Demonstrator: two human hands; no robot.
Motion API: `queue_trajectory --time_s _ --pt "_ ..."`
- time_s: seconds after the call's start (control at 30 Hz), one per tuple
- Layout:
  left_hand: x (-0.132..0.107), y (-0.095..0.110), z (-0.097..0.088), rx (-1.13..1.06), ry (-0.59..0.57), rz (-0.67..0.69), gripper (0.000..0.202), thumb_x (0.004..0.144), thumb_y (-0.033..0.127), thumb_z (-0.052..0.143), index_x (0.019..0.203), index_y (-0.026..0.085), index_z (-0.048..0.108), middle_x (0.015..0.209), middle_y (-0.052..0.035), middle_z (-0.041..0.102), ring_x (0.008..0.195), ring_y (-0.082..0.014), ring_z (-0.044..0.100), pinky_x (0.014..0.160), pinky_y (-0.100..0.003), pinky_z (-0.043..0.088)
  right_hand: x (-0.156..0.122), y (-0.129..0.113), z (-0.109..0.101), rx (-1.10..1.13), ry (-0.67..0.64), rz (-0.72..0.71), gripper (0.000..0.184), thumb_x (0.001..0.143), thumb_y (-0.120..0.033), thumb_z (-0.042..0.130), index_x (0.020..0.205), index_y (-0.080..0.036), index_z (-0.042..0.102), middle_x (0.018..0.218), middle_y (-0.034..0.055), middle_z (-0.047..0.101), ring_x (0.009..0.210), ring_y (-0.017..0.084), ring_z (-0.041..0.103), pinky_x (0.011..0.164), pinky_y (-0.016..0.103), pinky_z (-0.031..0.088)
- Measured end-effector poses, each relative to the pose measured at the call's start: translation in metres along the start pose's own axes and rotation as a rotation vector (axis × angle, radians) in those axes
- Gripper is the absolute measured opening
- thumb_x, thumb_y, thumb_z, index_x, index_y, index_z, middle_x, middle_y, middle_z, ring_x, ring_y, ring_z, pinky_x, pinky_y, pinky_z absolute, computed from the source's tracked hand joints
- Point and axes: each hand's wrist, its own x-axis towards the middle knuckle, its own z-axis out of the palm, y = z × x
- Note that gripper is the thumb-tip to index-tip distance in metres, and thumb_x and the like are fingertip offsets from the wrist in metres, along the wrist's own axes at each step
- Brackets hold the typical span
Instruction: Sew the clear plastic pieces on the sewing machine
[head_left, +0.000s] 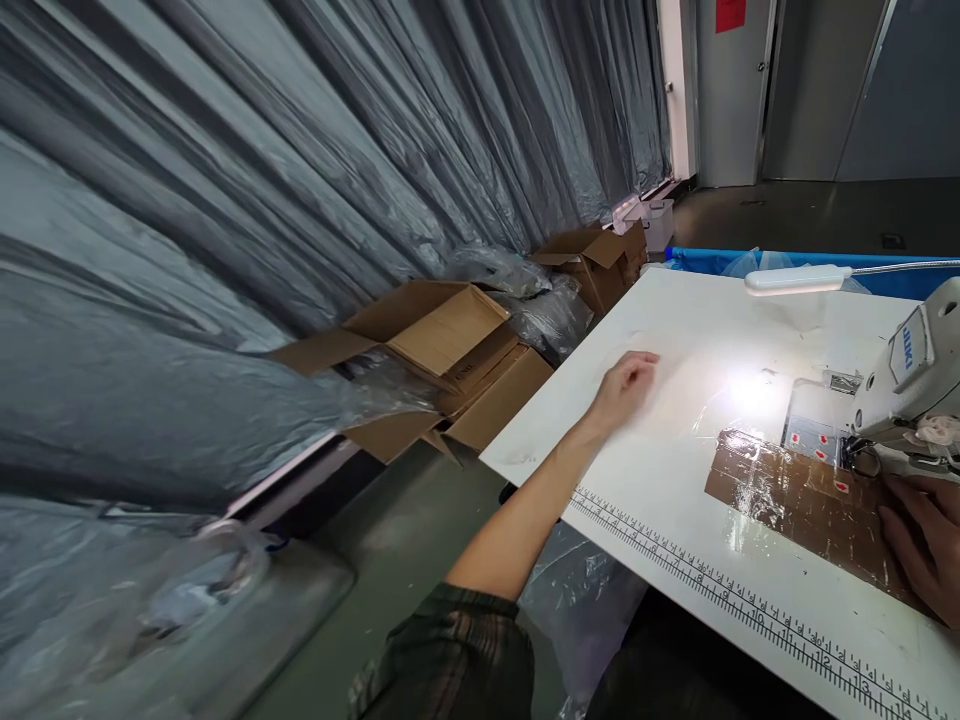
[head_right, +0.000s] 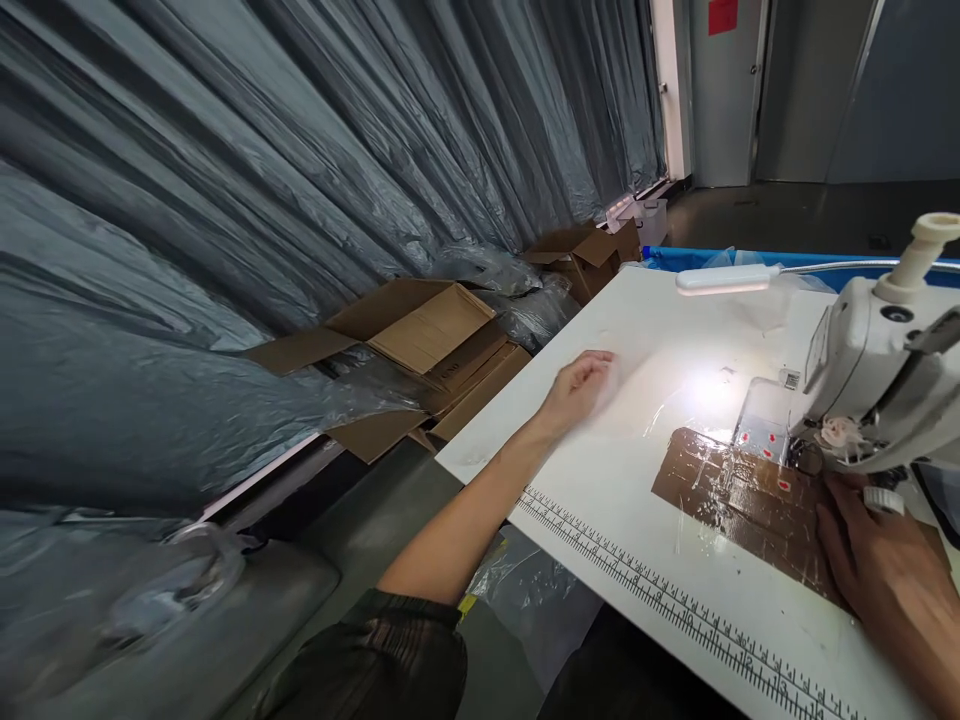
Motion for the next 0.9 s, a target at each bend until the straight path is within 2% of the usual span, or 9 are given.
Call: queue_trajectory --time_s 0.13,0.2,0.3,0.4,0.5,0.57,0.63,0.77,0.9 --pt "0.005 0.011 -0.004 -0.279 0.118 0.029 0.044 0.075 0.061 0.068 0.074 0.021 0.05 0.106 -0.0078 0.074 0.079 -0.0141 0.06 0.077 -0.028 0.047 0.005 -0.01 -0.011 0.039 -0.001 -0.044 0.066 0.098 -0.052 0.025 0.106 -0.015 0.078 0.106 0.0204 0.074 0.087 0.037 0.073 0.065 0.051 0.064" --pt "-0.003 0.021 0.0 -0.254 0.051 0.078 0.047 0.076 0.063 0.068 0.073 0.021 0.048 0.103 -0.009 0.075 0.076 -0.0136 0.059 0.075 -0.027 0.046 0.007 -0.017 -0.019 0.174 -0.024 0.027 0.066 0.094 -0.062 0.031 0.105 -0.02 0.079 0.106 0.0174 0.075 0.088 0.035 0.074 0.07 0.049 0.065" --pt "-0.031 0.036 0.026 0.033 -0.279 0.201 0.037 0.09 0.055 0.055 0.077 0.021 0.05 0.103 -0.0103 0.075 0.077 -0.0146 0.06 0.073 -0.029 0.048 0.008 -0.026 -0.028 0.499 -0.228 0.265 0.075 0.082 -0.081 0.039 0.104 -0.021 0.079 0.091 0.0152 0.077 0.075 0.032 0.074 0.066 0.048 0.064" --pt "-0.073 0.045 0.068 0.335 -0.695 0.397 0.031 0.099 0.043 0.041 0.08 0.02 0.05 0.09 -0.0092 0.072 0.071 -0.0161 0.059 0.062 -0.028 0.048 0.006 -0.028 -0.03 0.862 -0.447 0.593 0.086 0.068 -0.092 0.05 0.102 -0.018 0.077 0.085 0.0147 0.076 0.067 0.029 0.072 0.061 0.043 0.065" --pt "-0.109 0.05 0.108 0.439 -0.868 0.718 0.024 0.102 0.032 0.038 0.091 0.017 0.053 0.096 -0.0115 0.071 0.083 -0.0194 0.064 0.077 -0.032 0.055 0.004 -0.024 -0.028 1.105 -0.497 0.808 0.079 0.065 -0.088 0.063 0.097 -0.017 0.075 0.09 0.0148 0.076 0.08 0.029 0.074 0.074 0.039 0.065" --pt "-0.117 0.055 0.125 0.429 -0.903 0.867 0.027 0.104 0.035 0.039 0.1 0.013 0.054 0.105 -0.0147 0.07 0.091 -0.0207 0.065 0.087 -0.034 0.055 0.005 -0.023 -0.03 1.174 -0.508 0.848 0.074 0.065 -0.085 0.067 0.096 -0.017 0.073 0.088 0.0134 0.075 0.079 0.028 0.074 0.075 0.039 0.065" --pt "-0.111 0.06 0.133 0.421 -0.901 0.894 0.031 0.105 0.037 0.038 0.103 0.011 0.054 0.104 -0.0155 0.069 0.092 -0.0206 0.064 0.087 -0.033 0.056 0.008 -0.024 -0.033 1.191 -0.526 0.825 0.072 0.062 -0.081 0.073 0.096 -0.018 0.072 0.088 0.0113 0.075 0.079 0.026 0.074 0.075 0.037 0.064" --pt "-0.073 0.069 0.14 0.517 -0.832 0.792 0.027 0.099 0.024 0.041 0.117 0.006 0.052 0.106 -0.018 0.067 0.097 -0.0234 0.064 0.088 -0.038 0.055 0.015 -0.033 -0.04 1.132 -0.542 0.746 0.07 0.053 -0.073 0.082 0.097 -0.02 0.07 0.084 0.0074 0.073 0.073 0.021 0.072 0.067 0.032 0.062" --pt "-0.044 0.064 0.139 0.481 -0.966 0.777 0.044 0.088 0.019 0.053 0.131 0.012 0.049 0.115 -0.0136 0.068 0.106 -0.0245 0.063 0.104 -0.046 0.047 0.018 -0.037 -0.046 1.111 -0.543 0.683 0.071 0.053 -0.074 0.082 0.1 -0.021 0.071 0.087 0.0076 0.073 0.069 0.019 0.07 0.058 0.03 0.06"
